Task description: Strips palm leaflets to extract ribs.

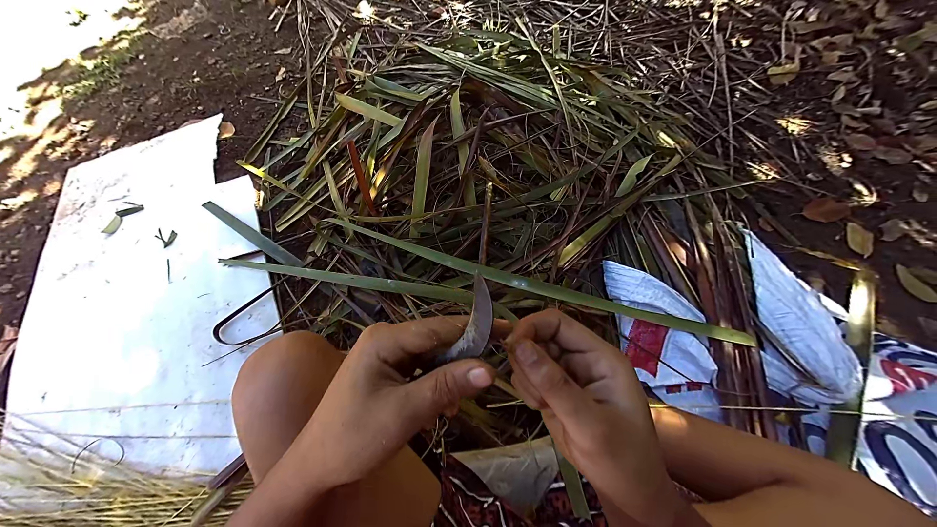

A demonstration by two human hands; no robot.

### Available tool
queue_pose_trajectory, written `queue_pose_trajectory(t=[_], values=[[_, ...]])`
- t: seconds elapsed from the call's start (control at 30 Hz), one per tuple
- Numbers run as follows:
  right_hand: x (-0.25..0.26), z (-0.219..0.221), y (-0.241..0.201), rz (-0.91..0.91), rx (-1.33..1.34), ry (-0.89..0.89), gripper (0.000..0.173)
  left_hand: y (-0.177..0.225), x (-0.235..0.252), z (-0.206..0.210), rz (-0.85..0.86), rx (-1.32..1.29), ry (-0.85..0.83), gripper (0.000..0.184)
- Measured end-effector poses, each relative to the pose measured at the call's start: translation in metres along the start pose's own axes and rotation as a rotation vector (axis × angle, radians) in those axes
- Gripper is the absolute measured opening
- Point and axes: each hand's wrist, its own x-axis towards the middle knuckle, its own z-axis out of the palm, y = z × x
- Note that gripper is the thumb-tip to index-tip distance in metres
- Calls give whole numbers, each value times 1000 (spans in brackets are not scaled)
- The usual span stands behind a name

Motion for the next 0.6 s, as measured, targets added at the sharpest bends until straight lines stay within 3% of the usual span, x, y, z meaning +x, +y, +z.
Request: queue_pose_trajectory(t=[0.37,0.6], values=[[-7,-19,2,-46,-78,61,9,6,-7,-18,47,-68,128,23],[-5,-33,-1,-36,-102,110,10,8,-11,-17,27,44,199,30]])
